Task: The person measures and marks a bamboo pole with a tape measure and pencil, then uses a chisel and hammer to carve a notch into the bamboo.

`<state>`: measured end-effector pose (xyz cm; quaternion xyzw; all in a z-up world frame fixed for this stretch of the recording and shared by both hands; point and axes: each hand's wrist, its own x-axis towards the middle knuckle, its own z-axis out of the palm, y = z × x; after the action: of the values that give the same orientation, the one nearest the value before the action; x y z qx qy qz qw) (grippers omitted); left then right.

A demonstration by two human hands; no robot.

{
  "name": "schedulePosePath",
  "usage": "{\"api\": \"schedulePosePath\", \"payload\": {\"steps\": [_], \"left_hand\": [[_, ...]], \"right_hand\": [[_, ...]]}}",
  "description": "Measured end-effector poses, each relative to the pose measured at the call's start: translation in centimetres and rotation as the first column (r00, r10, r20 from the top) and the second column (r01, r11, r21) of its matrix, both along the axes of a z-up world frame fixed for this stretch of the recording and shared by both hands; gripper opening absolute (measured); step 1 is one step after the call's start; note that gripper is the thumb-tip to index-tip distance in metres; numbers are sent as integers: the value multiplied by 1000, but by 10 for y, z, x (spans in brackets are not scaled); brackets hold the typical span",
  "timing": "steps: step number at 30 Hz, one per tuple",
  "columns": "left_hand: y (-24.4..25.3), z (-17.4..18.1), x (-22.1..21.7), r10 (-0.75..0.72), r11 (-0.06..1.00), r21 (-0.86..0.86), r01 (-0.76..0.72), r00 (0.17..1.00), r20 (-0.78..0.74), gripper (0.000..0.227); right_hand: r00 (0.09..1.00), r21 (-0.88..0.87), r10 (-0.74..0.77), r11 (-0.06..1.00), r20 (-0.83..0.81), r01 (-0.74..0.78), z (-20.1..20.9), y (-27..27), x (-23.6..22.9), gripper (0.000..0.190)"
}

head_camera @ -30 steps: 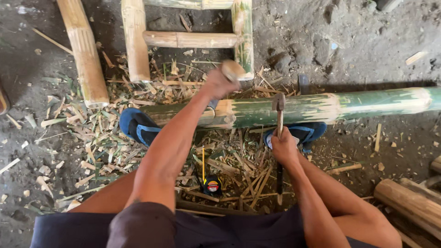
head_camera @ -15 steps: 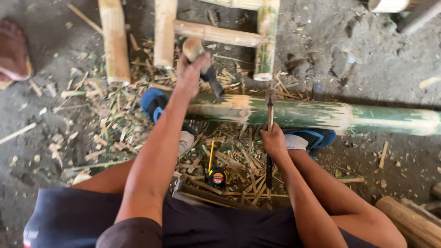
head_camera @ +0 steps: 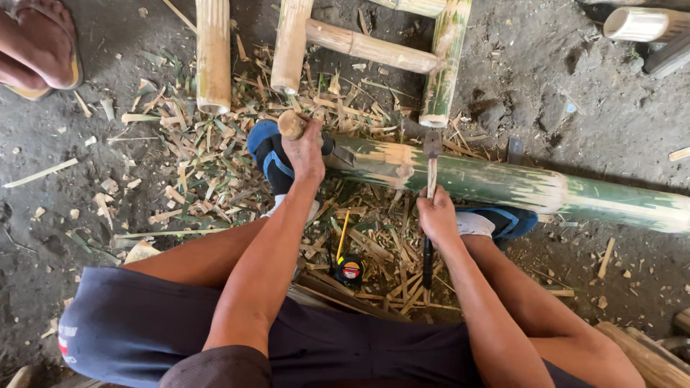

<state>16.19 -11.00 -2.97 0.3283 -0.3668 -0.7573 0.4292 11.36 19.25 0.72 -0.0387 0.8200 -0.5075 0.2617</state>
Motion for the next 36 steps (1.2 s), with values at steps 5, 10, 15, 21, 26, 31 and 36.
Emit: {"api": "schedulePosePath", "payload": {"steps": [5,10,15,21,26,31,36], "left_hand": [[2,-7,0,68,997,43,-68,998,-10,21],[6,-7,-3,67,996,58,-66,998,-19,23],[9,-6,-3,14,997,-76,-9,998,68,17],[37,2,-3,20,857,-511,64,987,158,24],[65,-8,-16,61,916,-399,-46,998,25,25],[59,-41,-25,296,785,-597,-164,947,128,24],[58,-49,-16,33,912,-411,3,996,78,23]], "right_hand": [[999,18,-8,1000,39,7,10,-1,0,9],[996,27,0,1000,85,-3,10,1,0,11],[998,51,48,998,-39,-46,16,-4,2,9],[910,294,357,911,-208,-290,112,-54,-15,19],[544,255,562,804,-623,-538,215,-106,-17,13],[83,612,737,613,-670,-500,216,-156,-6,9],[154,826,973,227,-171,-515,214,-182,9,30]]}}
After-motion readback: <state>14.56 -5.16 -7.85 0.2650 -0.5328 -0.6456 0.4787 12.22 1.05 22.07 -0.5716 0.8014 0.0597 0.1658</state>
